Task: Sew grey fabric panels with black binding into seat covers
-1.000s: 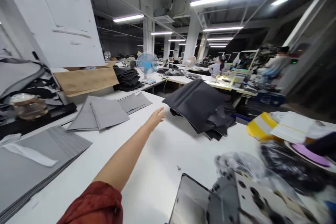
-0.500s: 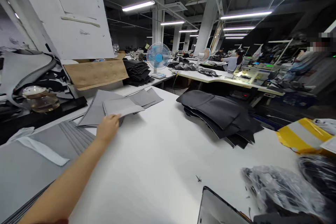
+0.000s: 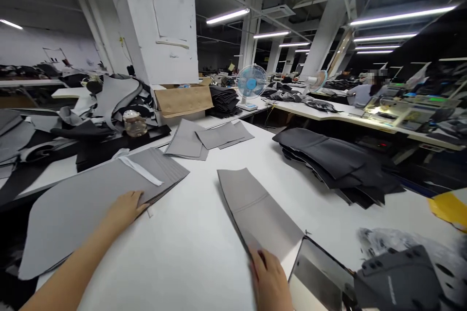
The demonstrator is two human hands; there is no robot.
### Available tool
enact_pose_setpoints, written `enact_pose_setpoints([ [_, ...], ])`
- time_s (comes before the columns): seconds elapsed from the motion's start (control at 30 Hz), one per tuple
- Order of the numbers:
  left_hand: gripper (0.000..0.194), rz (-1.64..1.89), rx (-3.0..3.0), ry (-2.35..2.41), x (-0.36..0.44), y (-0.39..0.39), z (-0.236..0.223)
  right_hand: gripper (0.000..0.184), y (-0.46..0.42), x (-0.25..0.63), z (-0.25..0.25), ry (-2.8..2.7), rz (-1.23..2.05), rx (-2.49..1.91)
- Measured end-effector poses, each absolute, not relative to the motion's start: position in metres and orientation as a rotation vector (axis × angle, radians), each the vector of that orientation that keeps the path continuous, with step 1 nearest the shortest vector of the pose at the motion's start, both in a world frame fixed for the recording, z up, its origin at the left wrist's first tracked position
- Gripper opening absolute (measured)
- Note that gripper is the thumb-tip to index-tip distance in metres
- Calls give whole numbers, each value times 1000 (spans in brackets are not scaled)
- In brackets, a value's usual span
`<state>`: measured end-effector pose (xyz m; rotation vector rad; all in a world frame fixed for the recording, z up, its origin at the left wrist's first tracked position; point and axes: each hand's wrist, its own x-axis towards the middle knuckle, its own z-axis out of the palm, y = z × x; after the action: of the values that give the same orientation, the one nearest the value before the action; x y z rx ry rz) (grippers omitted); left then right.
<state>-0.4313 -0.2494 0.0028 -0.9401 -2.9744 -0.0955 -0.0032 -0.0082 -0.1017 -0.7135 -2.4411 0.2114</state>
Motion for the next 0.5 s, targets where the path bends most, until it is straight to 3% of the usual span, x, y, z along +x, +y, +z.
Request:
enact_pose_setpoints([
  [0.2, 53, -375, -1065, -3123, -440, -265, 20, 47, 37, 11, -64, -2433, 396, -1041],
  [0.3, 52, -483, -1110, -3039, -419, -257, 32, 43, 44, 19, -47, -2459, 409, -1082],
  [0.4, 61, -635, -1363, -2902, -354, -235, 32, 39, 23, 36, -46, -2486, 425, -1070],
  [0.5, 66, -772, -1816, -2791, -243, -202, 18, 46, -24, 60, -56, -2494, 453, -1062],
])
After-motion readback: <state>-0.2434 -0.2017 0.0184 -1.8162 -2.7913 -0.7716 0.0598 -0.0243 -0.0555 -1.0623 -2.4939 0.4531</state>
